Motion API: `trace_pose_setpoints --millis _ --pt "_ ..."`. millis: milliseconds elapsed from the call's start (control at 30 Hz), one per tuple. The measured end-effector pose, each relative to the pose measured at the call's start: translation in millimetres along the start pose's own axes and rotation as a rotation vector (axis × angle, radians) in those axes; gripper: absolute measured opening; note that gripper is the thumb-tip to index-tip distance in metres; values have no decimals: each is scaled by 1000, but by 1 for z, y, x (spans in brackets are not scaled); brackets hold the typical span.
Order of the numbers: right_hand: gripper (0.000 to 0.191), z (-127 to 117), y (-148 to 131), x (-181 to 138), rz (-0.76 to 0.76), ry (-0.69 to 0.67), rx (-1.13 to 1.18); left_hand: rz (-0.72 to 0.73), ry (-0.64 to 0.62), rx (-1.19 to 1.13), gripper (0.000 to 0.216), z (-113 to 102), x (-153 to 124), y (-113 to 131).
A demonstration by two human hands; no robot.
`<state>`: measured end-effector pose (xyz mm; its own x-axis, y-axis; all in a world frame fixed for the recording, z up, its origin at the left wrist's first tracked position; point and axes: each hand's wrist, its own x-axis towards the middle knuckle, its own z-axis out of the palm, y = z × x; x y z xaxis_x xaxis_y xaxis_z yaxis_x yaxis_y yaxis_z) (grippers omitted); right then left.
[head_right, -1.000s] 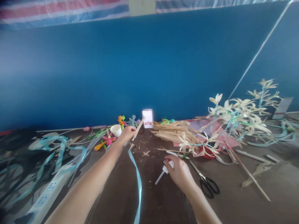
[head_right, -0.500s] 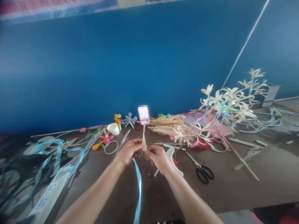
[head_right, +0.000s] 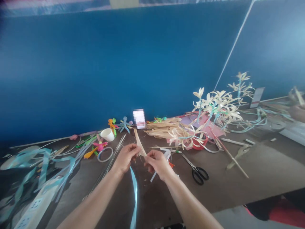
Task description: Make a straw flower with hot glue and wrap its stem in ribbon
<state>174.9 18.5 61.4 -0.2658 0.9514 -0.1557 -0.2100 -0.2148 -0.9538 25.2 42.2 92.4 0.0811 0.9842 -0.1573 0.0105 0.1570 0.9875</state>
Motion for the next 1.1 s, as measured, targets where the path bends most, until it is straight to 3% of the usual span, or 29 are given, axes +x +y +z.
trace_pose_setpoints --millis 133,200,267,367,467,533,633,833,1100 --pt "22 -3 0 -7 31 -29 102 -9 -46 13 22 -1 -4 0" --pt "23 -4 0 -9 28 -22 98 -18 -97 39 22 -1 -8 0" --pt "22 -4 -1 -10 6 20 41 2 -72 66 24 -2 -13 0" --pt "17 -1 -6 -16 -130 173 -254 62 55 114 24 0 -21 -1" --pt "8 5 -12 -25 -377 284 -672 44 30 155 25 4 -29 -5" --pt "7 9 -14 -31 -492 262 -847 12 11 122 26 6 -31 -7" --pt "10 12 -12 -37 -548 183 -949 -53 30 -21 25 6 -33 -9" --pt "12 10 -2 -38 -589 175 -1045 -151 -31 -95 27 4 -35 -13" --pt "15 7 1 -48 -621 94 -1012 -121 73 -294 20 1 -38 -15"
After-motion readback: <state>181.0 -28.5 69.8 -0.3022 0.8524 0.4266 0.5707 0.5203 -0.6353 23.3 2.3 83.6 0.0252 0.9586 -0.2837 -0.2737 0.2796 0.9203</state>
